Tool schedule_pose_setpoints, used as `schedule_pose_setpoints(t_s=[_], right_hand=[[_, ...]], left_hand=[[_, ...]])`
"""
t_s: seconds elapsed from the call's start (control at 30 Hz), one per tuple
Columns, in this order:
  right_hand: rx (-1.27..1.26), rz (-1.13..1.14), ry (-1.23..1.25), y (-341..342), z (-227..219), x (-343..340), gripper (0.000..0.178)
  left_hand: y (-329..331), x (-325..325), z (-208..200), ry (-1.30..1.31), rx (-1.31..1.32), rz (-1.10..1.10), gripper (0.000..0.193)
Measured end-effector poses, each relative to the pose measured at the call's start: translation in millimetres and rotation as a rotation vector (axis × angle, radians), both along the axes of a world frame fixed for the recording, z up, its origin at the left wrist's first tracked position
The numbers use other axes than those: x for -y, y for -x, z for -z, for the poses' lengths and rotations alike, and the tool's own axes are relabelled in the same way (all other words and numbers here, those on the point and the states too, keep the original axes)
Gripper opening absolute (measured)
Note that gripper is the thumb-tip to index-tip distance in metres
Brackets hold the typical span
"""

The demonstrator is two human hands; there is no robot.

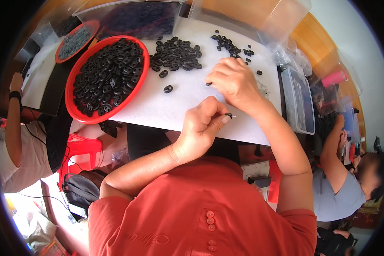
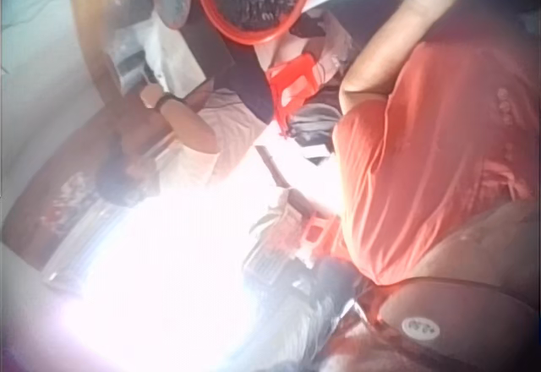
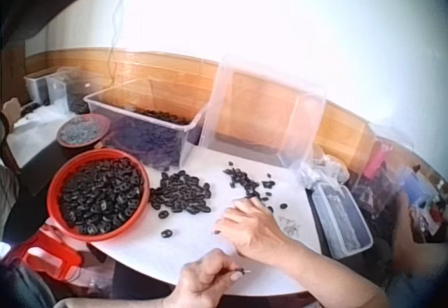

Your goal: The person assembles small black buttons by hand, picking up a button and a metal shank from a table and fitting them together. The person repeatedly performs this one-at-a-time assembly process, placing the finished units into a red bowl.

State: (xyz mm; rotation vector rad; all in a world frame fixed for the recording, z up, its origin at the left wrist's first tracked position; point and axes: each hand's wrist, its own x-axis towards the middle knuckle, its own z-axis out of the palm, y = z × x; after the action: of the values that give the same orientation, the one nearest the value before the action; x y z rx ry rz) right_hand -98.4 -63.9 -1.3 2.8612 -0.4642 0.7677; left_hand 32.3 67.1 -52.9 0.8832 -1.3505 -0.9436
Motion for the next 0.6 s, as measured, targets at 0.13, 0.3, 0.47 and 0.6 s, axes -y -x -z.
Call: schedule_pose_setpoints(t_s=[0.13, 0.3, 0.47, 0.6], right_hand=[[0.107, 0.082, -0.006, 9.6, -12.3, 5.7, 0.015], [0.079, 0.174, -0.053, 11.4, -10.3, 0.3, 0.012], [-0.012, 0.208, -0.015, 13.2, -8.5, -4.5, 0.012], [-0.074, 0.184, 0.036, 15.1, -0.2, -2.9, 0.01]], left_hand=[[0.3, -1.8, -1.7, 0.062, 0.031, -0.004, 0.008], [-0.2, -1.3, 0.8, 0.124, 0.065, 0.001, 0.008], [-1.3, -1.3, 0.4, 0.164, 0.069, 0.001, 0.01], [-0.5, -1.1, 3.1, 0.169, 0.046, 0.011, 0.01]])
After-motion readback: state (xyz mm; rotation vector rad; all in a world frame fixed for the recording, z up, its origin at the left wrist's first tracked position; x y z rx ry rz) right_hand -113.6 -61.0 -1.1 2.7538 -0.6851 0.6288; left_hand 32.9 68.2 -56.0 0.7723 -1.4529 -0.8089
